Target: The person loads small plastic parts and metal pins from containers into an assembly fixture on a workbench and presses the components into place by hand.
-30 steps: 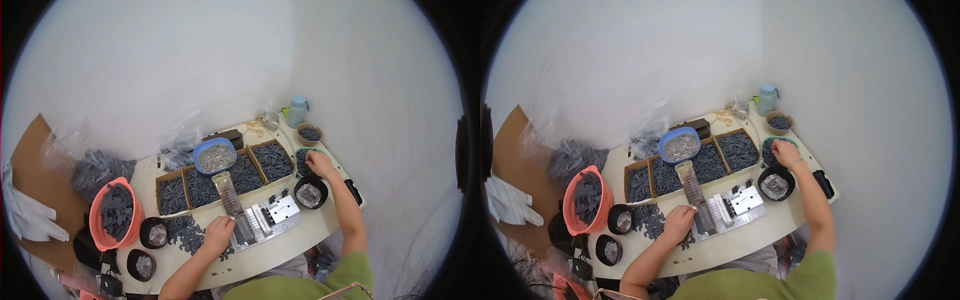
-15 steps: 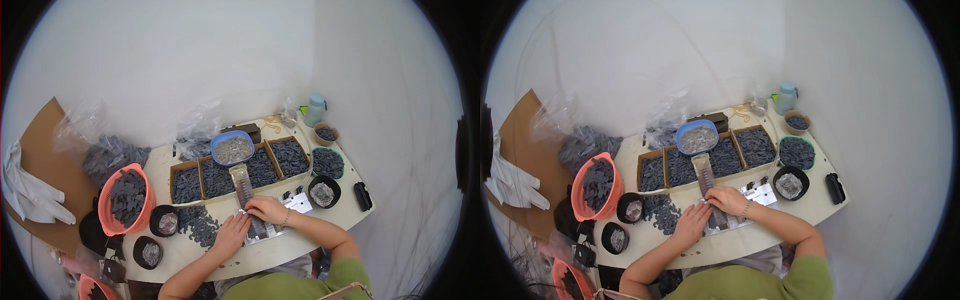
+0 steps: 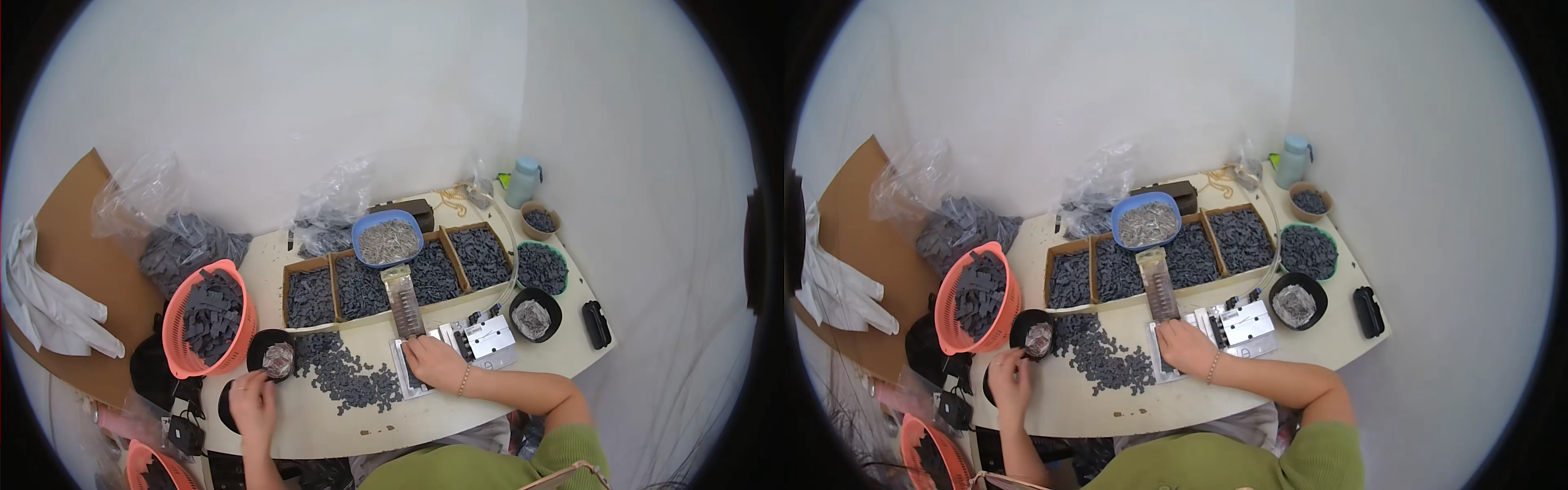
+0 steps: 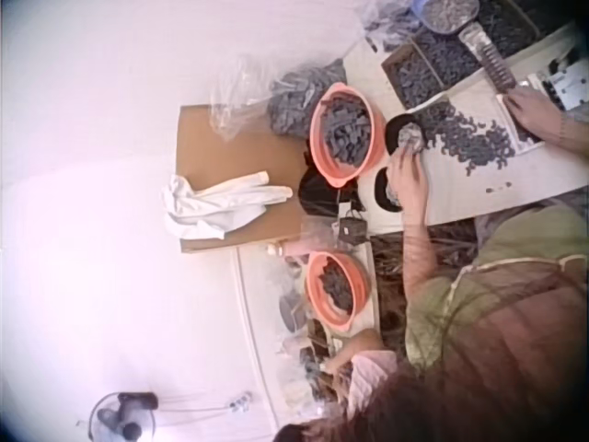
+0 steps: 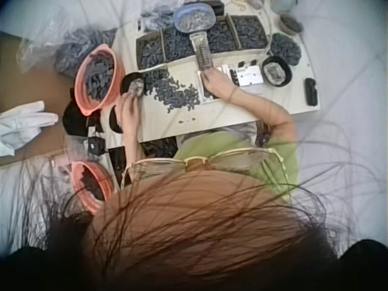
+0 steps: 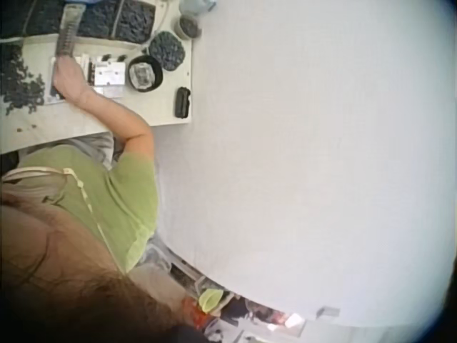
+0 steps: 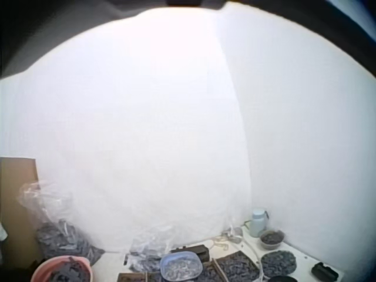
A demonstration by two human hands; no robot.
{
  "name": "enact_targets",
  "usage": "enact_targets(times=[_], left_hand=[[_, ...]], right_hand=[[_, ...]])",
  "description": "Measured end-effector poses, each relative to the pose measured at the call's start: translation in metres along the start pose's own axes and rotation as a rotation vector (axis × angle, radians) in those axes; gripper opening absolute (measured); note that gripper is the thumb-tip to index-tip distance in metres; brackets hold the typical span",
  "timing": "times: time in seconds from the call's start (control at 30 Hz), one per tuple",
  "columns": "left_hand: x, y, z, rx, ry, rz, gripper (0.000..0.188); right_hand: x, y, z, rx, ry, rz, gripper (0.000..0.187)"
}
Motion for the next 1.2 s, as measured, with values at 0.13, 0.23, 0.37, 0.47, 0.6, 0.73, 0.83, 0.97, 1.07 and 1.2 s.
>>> enact_targets(times=[0.13, 0.23, 0.37, 0.47, 0.6, 0.73, 0.83, 0.97, 1.07, 1.2], left_hand=[[-0.025, -0.010, 0.052, 0.238, -0.221, 0.222, 0.007], [-0.032, 0.006, 0.068, 0.276, -0.226, 0.350, 0.008], [-0.031, 0.012, 0.077, 0.229, -0.245, 0.384, 0.006], [-0.033, 0.007, 0.078, 0.214, -0.260, 0.328, 0.007], [-0.030, 0.014, 0.075, 0.175, -0.231, 0.311, 0.010], [-0.027, 0.017, 0.075, 0.174, -0.216, 0.328, 0.009], [-0.025, 0.011, 0.074, 0.157, -0.281, 0.324, 0.007], [-0.024, -0.004, 0.074, 0.148, -0.374, 0.248, 0.005], [-0.024, -0.009, 0.070, 0.189, -0.392, 0.204, 0.006], [-0.022, -0.011, 0.065, 0.265, -0.404, 0.182, 0.007]], right_hand=[[0.003, -0.004, 0.005, -0.090, -0.056, 0.123, 0.016], [-0.004, -0.001, 0.000, -0.067, -0.068, 0.118, 0.018], [-0.020, -0.031, -0.046, 0.206, 0.144, 0.028, 0.019], [-0.048, -0.083, -0.099, 0.055, 0.414, 0.042, 0.016], [-0.113, -0.094, -0.152, -0.087, 0.797, 0.395, 0.012], [-0.132, -0.076, -0.155, 0.140, 0.754, 0.308, 0.013], [-0.136, -0.083, -0.157, 0.137, 0.780, 0.187, 0.007], [-0.137, -0.095, -0.155, 0.182, 0.797, 0.048, 0.004], [-0.134, -0.107, -0.151, 0.102, 0.744, -0.042, 0.005], [-0.120, -0.112, -0.141, 0.211, 0.887, -0.150, 0.007]])
Point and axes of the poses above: each hand's wrist, its own x-axis towards the middle knuckle, its own y-axis out of the palm, z = x × y, the point moved 4 cm from there along x, towards the middle knuckle
